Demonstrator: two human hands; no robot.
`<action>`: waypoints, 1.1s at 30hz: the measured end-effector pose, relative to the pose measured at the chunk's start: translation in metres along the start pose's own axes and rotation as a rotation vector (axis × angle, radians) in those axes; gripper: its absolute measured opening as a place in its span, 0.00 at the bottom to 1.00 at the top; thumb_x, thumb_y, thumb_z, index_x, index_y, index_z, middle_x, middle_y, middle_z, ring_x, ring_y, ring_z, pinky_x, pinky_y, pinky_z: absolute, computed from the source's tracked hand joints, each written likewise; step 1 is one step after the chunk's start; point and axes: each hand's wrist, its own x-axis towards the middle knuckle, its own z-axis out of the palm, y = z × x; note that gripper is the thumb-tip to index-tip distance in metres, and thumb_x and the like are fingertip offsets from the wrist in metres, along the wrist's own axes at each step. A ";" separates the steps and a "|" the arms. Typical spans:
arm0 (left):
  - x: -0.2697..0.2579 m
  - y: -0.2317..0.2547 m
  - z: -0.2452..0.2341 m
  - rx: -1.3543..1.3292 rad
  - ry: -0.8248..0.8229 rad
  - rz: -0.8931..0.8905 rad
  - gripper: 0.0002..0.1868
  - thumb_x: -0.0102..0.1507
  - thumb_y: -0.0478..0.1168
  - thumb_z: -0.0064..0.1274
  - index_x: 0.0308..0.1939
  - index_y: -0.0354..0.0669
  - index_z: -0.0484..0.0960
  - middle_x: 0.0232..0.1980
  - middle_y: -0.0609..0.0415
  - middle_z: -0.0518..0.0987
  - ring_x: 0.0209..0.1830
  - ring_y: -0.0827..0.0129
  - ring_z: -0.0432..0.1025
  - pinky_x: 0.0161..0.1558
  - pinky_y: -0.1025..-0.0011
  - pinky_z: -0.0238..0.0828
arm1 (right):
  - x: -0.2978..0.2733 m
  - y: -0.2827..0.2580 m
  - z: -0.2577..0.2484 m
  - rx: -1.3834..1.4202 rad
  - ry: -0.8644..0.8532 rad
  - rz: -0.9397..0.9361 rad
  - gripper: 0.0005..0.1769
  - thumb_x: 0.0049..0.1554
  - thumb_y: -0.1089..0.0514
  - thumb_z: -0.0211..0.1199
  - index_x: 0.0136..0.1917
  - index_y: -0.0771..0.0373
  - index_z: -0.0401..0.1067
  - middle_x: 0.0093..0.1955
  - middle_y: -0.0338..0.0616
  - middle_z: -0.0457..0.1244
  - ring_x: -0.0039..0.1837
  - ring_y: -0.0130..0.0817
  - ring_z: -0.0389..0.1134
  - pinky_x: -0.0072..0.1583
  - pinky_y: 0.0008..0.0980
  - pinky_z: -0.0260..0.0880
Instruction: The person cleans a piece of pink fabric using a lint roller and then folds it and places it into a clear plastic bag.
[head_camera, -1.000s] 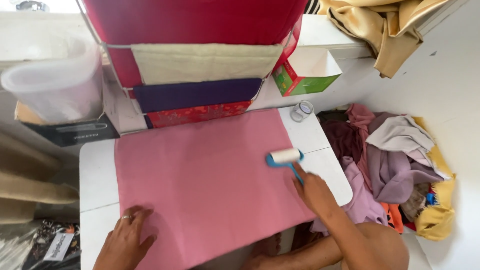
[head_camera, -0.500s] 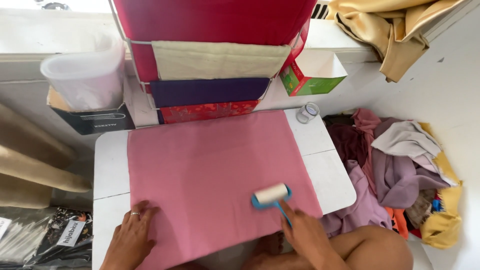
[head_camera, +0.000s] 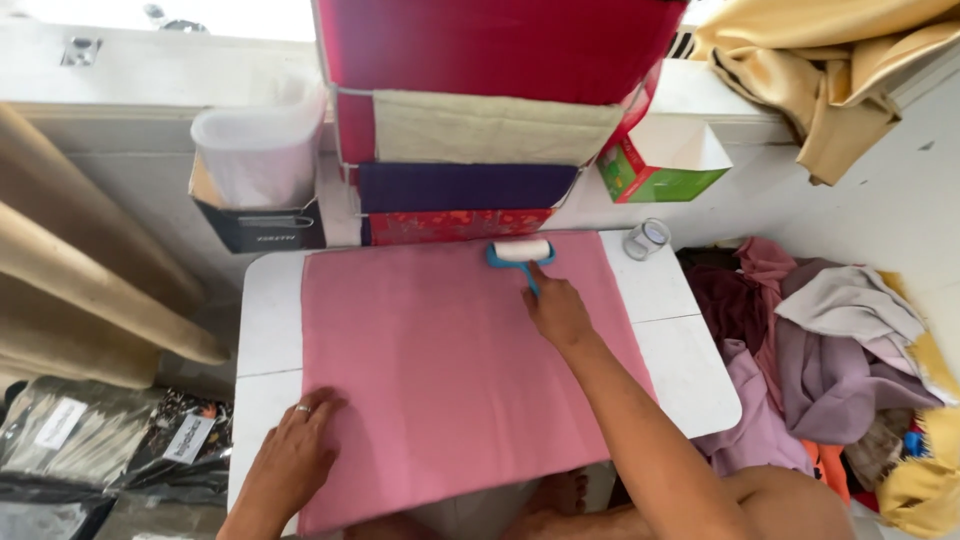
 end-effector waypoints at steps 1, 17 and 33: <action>-0.001 -0.002 0.001 -0.004 -0.006 -0.008 0.39 0.57 0.38 0.55 0.71 0.63 0.63 0.77 0.66 0.61 0.75 0.62 0.60 0.68 0.52 0.66 | -0.019 -0.001 0.000 0.000 -0.010 -0.002 0.32 0.64 0.50 0.52 0.78 0.59 0.58 0.43 0.65 0.69 0.45 0.70 0.69 0.46 0.62 0.69; -0.009 -0.007 0.004 0.196 -0.051 -0.134 0.58 0.49 0.46 0.70 0.77 0.58 0.50 0.85 0.59 0.44 0.81 0.61 0.48 0.76 0.44 0.46 | -0.279 -0.042 0.008 -0.115 -0.169 -0.046 0.35 0.56 0.42 0.58 0.76 0.40 0.60 0.42 0.43 0.72 0.39 0.52 0.73 0.41 0.58 0.71; -0.011 -0.007 -0.017 0.103 -0.074 -0.133 0.57 0.47 0.47 0.77 0.74 0.66 0.57 0.81 0.65 0.50 0.79 0.60 0.52 0.78 0.45 0.45 | 0.039 -0.105 0.035 -0.072 -0.103 0.013 0.30 0.61 0.46 0.52 0.73 0.59 0.63 0.52 0.63 0.68 0.56 0.65 0.68 0.53 0.63 0.70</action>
